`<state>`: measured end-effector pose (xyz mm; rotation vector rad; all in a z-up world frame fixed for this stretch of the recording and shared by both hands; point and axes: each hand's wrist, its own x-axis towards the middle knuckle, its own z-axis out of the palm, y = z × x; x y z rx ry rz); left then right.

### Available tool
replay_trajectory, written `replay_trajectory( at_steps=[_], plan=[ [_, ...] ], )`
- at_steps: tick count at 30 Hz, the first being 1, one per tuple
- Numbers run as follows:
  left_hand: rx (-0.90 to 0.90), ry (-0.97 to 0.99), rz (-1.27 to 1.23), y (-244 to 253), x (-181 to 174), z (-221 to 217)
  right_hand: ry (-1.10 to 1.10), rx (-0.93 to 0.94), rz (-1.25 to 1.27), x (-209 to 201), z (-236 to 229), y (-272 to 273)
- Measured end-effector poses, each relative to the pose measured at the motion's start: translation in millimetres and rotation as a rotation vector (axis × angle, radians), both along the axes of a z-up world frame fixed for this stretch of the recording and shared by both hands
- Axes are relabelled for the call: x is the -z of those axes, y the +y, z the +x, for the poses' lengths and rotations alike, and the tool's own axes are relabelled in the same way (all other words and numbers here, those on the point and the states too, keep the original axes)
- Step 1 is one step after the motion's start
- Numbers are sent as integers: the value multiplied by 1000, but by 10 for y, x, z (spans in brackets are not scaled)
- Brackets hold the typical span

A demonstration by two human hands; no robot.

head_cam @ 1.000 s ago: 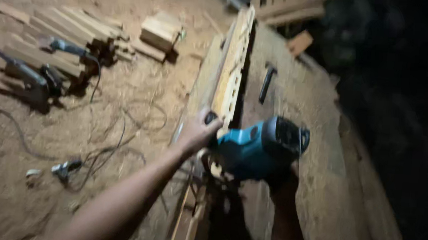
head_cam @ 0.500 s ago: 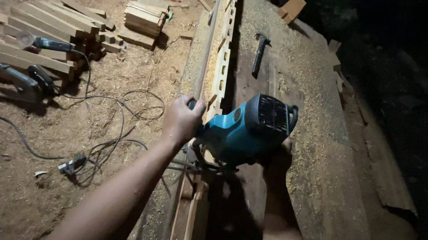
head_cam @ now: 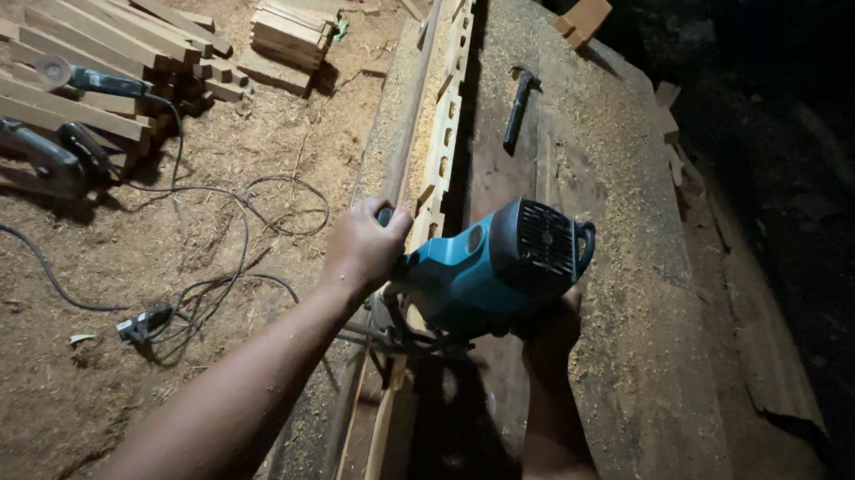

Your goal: The person uses a handheld electric router to carve a decorative pattern along the edge of a long wooden plank. The camera is mounted on the person's head, providing a first-person view of the operation.

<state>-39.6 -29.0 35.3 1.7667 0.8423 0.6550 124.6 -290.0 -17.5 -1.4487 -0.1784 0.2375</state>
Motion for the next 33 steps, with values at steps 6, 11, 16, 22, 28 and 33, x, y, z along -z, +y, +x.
replay_trajectory(
  at_steps=[6, 11, 16, 22, 28, 33],
  plan=[
    [-4, 20, -113, -5, 11, -12, -59, -120, 44, 12, 6, -20],
    [0, -42, -156, -7, 251, -29, 79, 23, 87, 253, 41, -49],
    [133, -117, -165, 119, 253, -3, -96, -93, 25, 150, 10, -254],
    [253, -52, -351, 251, 254, 222, -458, -156, -240, 41, 368, -433],
    [237, -154, -115, 337, 272, 256, -531, -206, -417, -55, 528, -269],
    [205, -130, -293, 150, 409, 203, -510, -173, -466, 57, 462, -425]
  ],
)
